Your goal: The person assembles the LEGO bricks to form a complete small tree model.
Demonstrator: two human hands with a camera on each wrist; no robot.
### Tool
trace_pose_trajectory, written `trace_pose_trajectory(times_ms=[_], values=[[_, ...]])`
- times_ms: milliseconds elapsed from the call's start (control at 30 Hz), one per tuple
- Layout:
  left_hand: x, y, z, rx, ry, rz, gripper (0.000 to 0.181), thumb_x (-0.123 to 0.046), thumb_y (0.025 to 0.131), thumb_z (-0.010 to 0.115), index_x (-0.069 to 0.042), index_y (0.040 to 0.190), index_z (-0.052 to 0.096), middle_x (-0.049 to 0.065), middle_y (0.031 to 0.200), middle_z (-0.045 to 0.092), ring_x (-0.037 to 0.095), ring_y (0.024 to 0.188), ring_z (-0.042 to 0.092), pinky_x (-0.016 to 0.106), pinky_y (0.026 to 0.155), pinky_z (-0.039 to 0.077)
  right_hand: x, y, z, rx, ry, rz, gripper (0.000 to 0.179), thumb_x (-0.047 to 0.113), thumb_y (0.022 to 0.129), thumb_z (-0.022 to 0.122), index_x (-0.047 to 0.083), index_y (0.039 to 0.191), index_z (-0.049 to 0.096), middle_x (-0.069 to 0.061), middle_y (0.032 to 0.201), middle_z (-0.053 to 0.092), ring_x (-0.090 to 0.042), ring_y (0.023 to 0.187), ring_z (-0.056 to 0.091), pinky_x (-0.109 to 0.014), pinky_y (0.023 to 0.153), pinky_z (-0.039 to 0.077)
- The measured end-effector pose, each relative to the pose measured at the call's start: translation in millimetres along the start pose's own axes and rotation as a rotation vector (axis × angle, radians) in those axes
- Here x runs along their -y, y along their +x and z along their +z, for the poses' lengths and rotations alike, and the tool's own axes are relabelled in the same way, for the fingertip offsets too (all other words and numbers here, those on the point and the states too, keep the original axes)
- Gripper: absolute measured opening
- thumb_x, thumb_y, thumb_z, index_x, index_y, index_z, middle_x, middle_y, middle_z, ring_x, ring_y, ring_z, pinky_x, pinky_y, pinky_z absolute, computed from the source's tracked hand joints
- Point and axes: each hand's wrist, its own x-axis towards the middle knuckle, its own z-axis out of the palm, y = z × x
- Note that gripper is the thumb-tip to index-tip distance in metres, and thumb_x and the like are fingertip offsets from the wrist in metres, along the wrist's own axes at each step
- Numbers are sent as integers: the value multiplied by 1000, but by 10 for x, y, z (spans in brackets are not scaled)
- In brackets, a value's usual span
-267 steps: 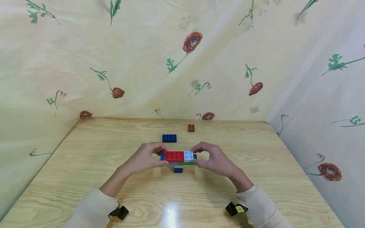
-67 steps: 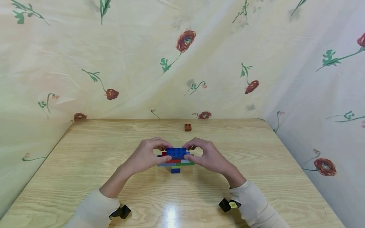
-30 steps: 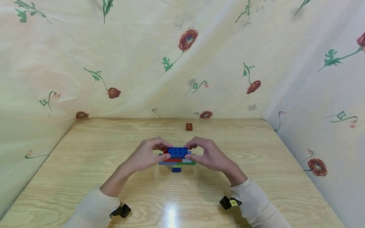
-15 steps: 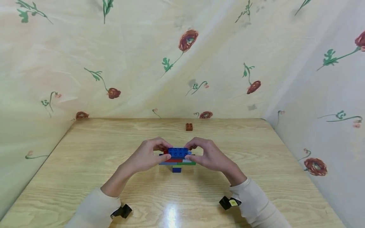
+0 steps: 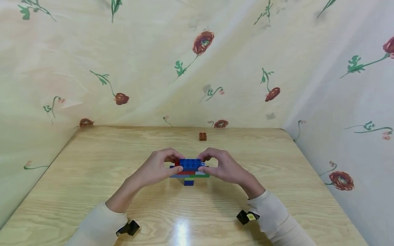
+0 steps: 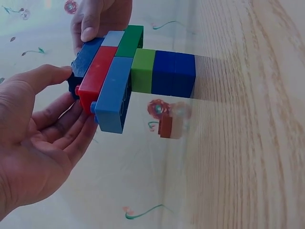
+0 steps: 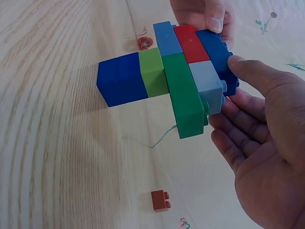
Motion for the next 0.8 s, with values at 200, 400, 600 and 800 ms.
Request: trace_pose_trajectory(times_ms=[200, 400, 600, 800], values=[[32, 2, -11, -8, 43, 32, 31, -21, 93, 78, -14, 122, 71, 0, 115, 74, 17, 105, 68, 54, 101, 54, -1, 4, 6, 4, -13, -4, 29, 23, 93, 79, 16, 120, 71, 4, 111, 73, -13, 100, 65, -31, 91, 56], [43, 1, -25, -11, 54, 47, 31, -21, 92, 79, -14, 122, 72, 0, 116, 74, 17, 103, 68, 54, 95, 57, 27, 28, -42, 45, -19, -4, 29, 22, 93, 79, 15, 120, 70, 3, 112, 73, -20, 100, 65, -33, 92, 56], [25, -4, -31, -17, 67, 45, 31, -22, 92, 79, -15, 122, 73, -1, 116, 74, 16, 103, 68, 52, 94, 57, 35, 87, -113, 78, 15, 13, 24, 23, 95, 76, 16, 117, 71, 3, 112, 74, -21, 102, 66, -32, 94, 55], [-4, 3, -26, -20, 89, 38, 31, -23, 92, 79, -15, 122, 73, -1, 117, 74, 15, 103, 68, 49, 96, 57, -61, 192, -172, 39, 32, 56, 20, 26, 99, 72, 17, 117, 71, -1, 113, 74, -14, 101, 65, -37, 95, 55]])
